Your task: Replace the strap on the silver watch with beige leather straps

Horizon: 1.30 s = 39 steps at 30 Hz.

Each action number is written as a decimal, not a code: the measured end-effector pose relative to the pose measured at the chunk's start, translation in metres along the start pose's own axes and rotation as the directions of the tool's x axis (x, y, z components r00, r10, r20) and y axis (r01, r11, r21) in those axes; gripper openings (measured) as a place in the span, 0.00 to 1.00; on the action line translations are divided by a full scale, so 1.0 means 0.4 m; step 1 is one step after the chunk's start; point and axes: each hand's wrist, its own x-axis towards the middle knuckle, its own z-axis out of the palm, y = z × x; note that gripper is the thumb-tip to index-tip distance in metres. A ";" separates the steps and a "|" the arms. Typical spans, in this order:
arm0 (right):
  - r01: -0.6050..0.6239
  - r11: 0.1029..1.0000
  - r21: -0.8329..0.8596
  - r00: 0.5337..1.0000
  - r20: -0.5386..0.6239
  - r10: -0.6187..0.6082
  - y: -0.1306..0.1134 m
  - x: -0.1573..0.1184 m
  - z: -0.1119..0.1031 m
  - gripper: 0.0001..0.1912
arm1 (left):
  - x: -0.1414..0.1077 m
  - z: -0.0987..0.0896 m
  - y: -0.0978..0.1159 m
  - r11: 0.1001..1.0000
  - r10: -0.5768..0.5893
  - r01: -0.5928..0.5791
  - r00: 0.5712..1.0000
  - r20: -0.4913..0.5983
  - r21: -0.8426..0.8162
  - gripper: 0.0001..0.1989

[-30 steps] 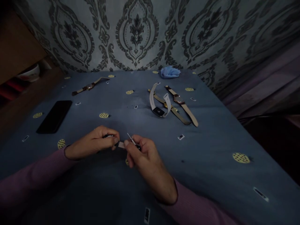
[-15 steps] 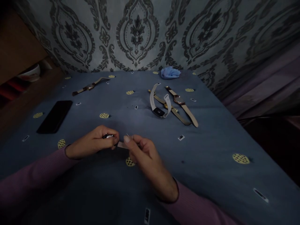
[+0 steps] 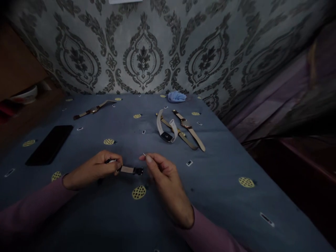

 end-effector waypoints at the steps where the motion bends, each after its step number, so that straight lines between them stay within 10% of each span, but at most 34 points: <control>1: 0.037 0.998 -0.044 0.999 -0.006 -0.038 -0.001 -0.002 -0.002 0.16 | 0.001 0.000 -0.002 1.000 -0.013 0.013 1.000 0.000 -0.003 0.12; 24: 0.603 0.496 -0.625 0.773 0.302 -0.558 -0.002 -0.056 0.022 0.07 | 0.002 0.019 -0.003 0.984 -0.013 0.001 0.998 -0.066 -0.177 0.11; 32: 0.518 0.607 -0.602 0.855 0.375 -0.357 0.002 -0.077 0.036 0.05 | 0.005 0.017 -0.003 0.979 -0.021 0.007 0.997 -0.070 -0.204 0.12; 39: 0.503 0.701 -0.505 0.836 0.490 -0.247 -0.001 -0.082 0.021 0.09 | -0.002 0.018 0.007 0.981 -0.022 0.006 0.997 -0.080 -0.193 0.11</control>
